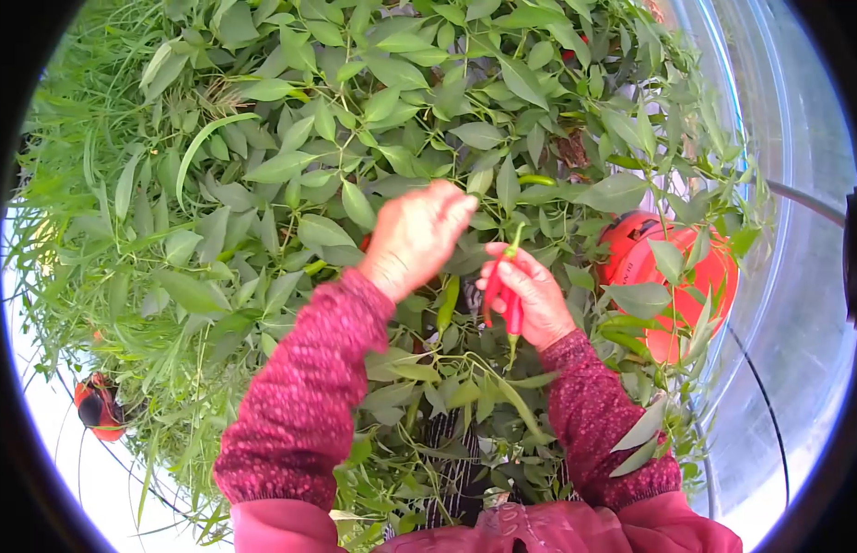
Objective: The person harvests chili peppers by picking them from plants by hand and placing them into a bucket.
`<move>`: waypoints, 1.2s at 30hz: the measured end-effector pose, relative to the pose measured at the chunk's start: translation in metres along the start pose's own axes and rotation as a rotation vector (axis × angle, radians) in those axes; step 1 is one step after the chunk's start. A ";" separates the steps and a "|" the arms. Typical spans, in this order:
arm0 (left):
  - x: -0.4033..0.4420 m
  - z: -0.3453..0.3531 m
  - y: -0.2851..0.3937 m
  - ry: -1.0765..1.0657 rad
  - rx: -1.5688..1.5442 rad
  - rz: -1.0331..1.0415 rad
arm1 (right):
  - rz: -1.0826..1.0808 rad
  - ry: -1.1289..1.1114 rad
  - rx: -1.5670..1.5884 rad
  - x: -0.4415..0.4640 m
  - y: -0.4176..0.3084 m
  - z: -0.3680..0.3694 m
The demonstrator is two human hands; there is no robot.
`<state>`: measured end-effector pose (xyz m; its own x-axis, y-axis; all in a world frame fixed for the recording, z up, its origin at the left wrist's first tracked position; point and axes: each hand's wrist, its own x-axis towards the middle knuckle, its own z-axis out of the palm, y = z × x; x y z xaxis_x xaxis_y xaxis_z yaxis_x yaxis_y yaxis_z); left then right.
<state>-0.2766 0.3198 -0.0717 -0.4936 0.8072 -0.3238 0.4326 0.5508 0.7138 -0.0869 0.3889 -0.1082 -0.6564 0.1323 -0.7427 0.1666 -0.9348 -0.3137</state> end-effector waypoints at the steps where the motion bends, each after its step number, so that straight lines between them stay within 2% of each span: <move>1: 0.007 -0.006 -0.021 0.055 0.341 0.074 | -0.003 -0.011 0.036 -0.001 0.000 -0.009; 2: 0.011 -0.019 -0.040 -0.082 0.595 0.033 | -0.001 0.022 0.053 -0.004 -0.002 -0.013; 3: 0.009 -0.032 -0.068 -0.238 0.708 0.013 | -0.006 0.063 0.035 -0.007 -0.003 -0.017; 4: -0.001 -0.043 -0.075 -0.351 0.752 -0.254 | -0.015 0.099 0.014 -0.008 -0.007 -0.022; 5: -0.029 -0.026 -0.204 -0.115 0.463 -0.183 | -0.045 0.096 -0.027 -0.008 -0.011 -0.032; 6: -0.021 -0.056 -0.124 -0.445 1.043 -0.294 | -0.078 0.110 -0.004 -0.007 -0.016 -0.040; 8: -0.038 -0.063 -0.129 -0.373 1.225 -0.148 | -0.162 0.163 -0.024 -0.005 -0.027 -0.057; 12: -0.063 -0.069 -0.155 -0.312 1.294 -0.092 | -0.234 0.231 -0.021 -0.003 -0.052 -0.083; 14: -0.064 -0.071 -0.160 -0.451 1.345 -0.146 | -0.303 0.291 -0.072 -0.002 -0.060 -0.098; 15: -0.066 -0.074 -0.161 -0.323 1.286 -0.027 | -0.314 0.293 -0.081 -0.003 -0.064 -0.103; 16: -0.066 -0.075 -0.162 -0.327 1.289 -0.025 | -0.312 0.295 -0.076 -0.002 -0.066 -0.106; 18: -0.055 -0.084 -0.141 -0.270 0.895 -0.066 | -0.323 0.283 -0.077 0.001 -0.067 -0.107; 19: -0.047 -0.087 -0.145 -0.070 0.641 0.052 | -0.298 0.303 -0.092 0.000 -0.068 -0.102; 20: -0.037 -0.093 -0.120 0.034 0.567 -0.085 | -0.289 0.302 -0.092 0.001 -0.066 -0.098; 21: -0.024 -0.097 -0.128 0.206 0.566 -0.044 | -0.264 0.291 -0.092 0.001 -0.063 -0.095; 22: -0.012 -0.105 -0.137 0.221 0.584 -0.201 | -0.245 0.278 -0.094 0.002 -0.061 -0.092; 23: 0.000 -0.113 -0.155 0.384 0.651 -0.091 | -0.233 0.304 -0.104 0.003 -0.058 -0.088; 24: 0.009 -0.122 -0.166 0.421 0.855 -0.077 | -0.223 0.310 -0.106 0.005 -0.052 -0.087; 26: 0.022 -0.129 -0.295 0.371 -0.153 0.089 | -0.176 0.276 -0.243 0.008 -0.047 -0.092; 28: 0.013 -0.109 -0.143 0.173 0.888 -0.116 | -0.058 0.277 -0.508 0.005 -0.044 -0.092; 29: 0.009 -0.092 -0.121 0.133 0.963 -0.050 | -0.025 0.288 -0.498 0.004 -0.036 -0.102; 30: 0.007 -0.076 -0.105 0.153 0.939 0.200 | 0.009 0.285 -0.488 0.004 -0.031 -0.109; 31: 0.005 -0.051 -0.087 0.050 0.875 0.214 | 0.006 0.310 -0.491 0.003 -0.032 -0.109; 32: 0.012 -0.034 -0.059 0.100 0.654 0.578 | 0.008 0.343 -0.446 -0.001 -0.035 -0.110; 33: 0.011 -0.012 -0.038 -0.066 0.514 0.437 | 0.016 0.371 -0.398 -0.004 -0.036 -0.110; 34: 0.022 0.012 -0.025 -0.062 0.396 0.564 | 0.015 0.382 -0.400 -0.005 -0.036 -0.110; 36: 0.057 0.054 -0.008 -0.125 0.394 0.605 | -0.081 0.353 -0.357 -0.007 -0.039 -0.109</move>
<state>-0.2672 0.3729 -0.1297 -0.0029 0.9996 -0.0286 0.8530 0.0174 0.5216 -0.0085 0.4608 -0.1550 -0.3989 0.3608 -0.8431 0.4068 -0.7543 -0.5153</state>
